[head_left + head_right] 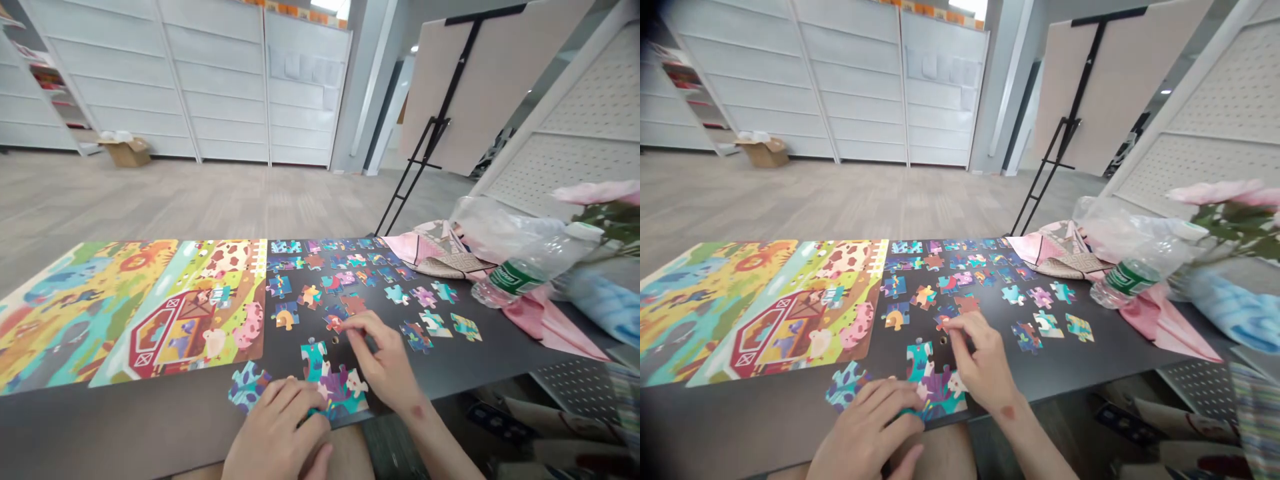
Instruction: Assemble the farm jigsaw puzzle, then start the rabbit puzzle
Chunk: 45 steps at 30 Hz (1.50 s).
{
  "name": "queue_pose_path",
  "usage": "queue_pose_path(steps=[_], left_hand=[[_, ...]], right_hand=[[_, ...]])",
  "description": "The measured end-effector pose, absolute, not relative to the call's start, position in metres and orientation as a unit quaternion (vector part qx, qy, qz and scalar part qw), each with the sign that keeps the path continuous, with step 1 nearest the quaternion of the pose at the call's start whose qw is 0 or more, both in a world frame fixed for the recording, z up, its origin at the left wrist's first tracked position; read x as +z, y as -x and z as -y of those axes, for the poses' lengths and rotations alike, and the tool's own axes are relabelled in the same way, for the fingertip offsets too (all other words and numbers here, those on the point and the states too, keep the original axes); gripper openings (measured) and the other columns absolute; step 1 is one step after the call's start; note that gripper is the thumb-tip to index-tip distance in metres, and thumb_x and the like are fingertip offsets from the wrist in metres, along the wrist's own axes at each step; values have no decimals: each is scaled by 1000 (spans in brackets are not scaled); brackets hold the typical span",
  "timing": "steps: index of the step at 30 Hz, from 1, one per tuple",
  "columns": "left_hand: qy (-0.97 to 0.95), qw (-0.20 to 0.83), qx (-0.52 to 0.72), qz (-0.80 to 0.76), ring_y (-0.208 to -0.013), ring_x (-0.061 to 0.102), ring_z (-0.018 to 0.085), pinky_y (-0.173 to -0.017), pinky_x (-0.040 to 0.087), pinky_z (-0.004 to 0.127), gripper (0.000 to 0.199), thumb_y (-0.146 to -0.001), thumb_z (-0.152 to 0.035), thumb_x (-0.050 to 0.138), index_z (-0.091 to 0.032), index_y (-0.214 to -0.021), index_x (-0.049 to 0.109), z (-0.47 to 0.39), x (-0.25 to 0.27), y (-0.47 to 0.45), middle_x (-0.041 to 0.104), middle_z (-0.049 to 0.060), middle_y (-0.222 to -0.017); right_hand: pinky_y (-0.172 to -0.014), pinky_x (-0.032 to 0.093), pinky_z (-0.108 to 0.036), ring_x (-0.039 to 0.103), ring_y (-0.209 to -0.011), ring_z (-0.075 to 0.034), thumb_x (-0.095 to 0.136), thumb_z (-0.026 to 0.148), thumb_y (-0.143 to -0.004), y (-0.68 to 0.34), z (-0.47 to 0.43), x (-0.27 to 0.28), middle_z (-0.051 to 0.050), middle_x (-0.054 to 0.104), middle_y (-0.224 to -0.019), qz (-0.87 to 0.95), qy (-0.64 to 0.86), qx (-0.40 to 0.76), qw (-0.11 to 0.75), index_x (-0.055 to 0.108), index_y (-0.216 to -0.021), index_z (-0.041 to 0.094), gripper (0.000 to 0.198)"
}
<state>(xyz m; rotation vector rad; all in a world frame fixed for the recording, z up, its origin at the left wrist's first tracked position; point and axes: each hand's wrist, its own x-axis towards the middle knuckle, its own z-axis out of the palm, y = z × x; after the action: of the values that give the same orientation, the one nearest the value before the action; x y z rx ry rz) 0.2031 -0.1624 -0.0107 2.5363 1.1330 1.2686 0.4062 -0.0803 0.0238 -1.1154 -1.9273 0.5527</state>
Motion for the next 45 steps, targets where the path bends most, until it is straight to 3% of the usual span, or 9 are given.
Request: queue_pose_path(steps=[3,8,16,45], left_hand=[[-824,28,427,-371,-83,64,19,-81,45,35,15,-90,-10,53,-22,-81,58,164,-8,-203,69,-1,-83],[-814,-4,426,-394,-64,52,17,-62,36,31,21,-87,-7,53,-21,-72,50,167,-5,-202,58,-2,-66],[-821,-19,404,-402,-67,53,18,-65,38,31,20,-89,-9,50,-21,-73,52,167,-8,-203,59,0,-69],[-793,30,412,-448,-74,53,20,-68,35,33,21,-93,-9,52,-21,-76,52,173,-5,-204,62,1,-75]], right_hand=[[-78,52,-31,69,-87,-20,51,25,-101,-428,86,16,-5,73,-91,705,493,221,459,70,-95,23,19],[-75,53,-29,70,-84,-20,53,30,-101,-439,92,10,-4,73,-88,686,511,263,446,71,-96,23,20],[-81,52,-32,69,-90,-19,43,26,-104,-426,89,18,-5,71,-94,755,505,264,324,71,-109,23,29],[-82,53,-33,68,-88,-21,49,25,-102,-423,93,20,-5,73,-98,773,500,231,315,72,-112,24,25]])
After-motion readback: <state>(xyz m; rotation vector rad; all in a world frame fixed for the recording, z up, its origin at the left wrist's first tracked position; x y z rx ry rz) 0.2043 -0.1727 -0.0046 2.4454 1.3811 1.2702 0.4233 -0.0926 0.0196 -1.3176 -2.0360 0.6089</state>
